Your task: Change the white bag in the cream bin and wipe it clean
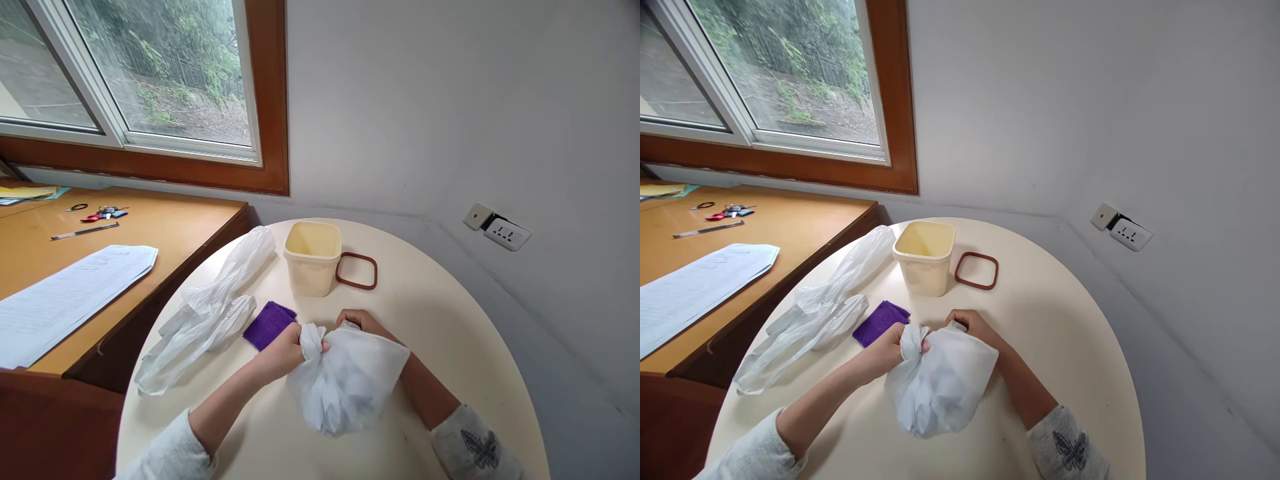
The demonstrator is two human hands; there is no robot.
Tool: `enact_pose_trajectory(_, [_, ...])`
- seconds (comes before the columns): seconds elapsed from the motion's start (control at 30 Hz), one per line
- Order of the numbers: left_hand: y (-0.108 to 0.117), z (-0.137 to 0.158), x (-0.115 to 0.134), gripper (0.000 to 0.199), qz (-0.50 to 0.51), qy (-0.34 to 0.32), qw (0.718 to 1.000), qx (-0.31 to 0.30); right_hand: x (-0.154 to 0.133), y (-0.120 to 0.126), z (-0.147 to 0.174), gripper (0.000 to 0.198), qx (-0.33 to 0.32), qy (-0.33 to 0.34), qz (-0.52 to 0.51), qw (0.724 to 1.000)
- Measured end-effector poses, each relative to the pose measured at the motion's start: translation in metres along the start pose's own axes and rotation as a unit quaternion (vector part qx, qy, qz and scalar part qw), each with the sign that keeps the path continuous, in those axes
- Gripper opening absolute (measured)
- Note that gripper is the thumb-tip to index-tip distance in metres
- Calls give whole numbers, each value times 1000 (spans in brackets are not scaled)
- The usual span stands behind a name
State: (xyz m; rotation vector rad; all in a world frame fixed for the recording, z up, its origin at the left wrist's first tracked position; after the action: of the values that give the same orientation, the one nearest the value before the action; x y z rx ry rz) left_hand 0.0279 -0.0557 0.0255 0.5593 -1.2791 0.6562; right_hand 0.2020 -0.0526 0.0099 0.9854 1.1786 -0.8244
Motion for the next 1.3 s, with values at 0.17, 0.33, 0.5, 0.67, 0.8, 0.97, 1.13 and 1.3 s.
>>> enact_pose_trajectory(0.17, [-5,5,8,33,-1,-28,999,-21,-7,2,14,17,-51,-34,-125,990])
enact_pose_trajectory(0.33, [-7,1,4,32,35,-33,998,28,-2,1,12,10,-43,-30,-141,989])
enact_pose_trajectory(0.5, [-6,-3,-6,32,20,-26,995,94,4,-2,5,10,-19,-46,-151,987])
enact_pose_trajectory(0.67, [-6,-2,-2,18,-7,-45,997,64,7,-8,7,25,-41,-45,-272,960])
enact_pose_trajectory(0.8, [-6,-2,0,11,-6,-59,997,49,5,-9,12,41,-40,-37,-344,937])
enact_pose_trajectory(0.97, [-6,-3,2,8,5,-68,996,54,3,-11,10,28,-25,-15,-347,937])
enact_pose_trajectory(1.13, [-3,-4,0,7,-7,-60,997,54,9,-12,2,19,40,-76,-325,942])
enact_pose_trajectory(1.3, [-3,-6,-10,10,-1,-32,999,39,17,-11,0,15,61,-161,-325,930])
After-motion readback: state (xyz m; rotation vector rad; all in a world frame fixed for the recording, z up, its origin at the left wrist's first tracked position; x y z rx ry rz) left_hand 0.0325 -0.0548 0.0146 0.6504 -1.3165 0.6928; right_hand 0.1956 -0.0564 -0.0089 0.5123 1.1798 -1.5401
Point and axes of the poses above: each hand's wrist, its own z-axis away from the middle knuckle, its own y-axis out of the back of the hand, x = y × z, the point moved 3 cm from there along -z, towards the middle knuckle
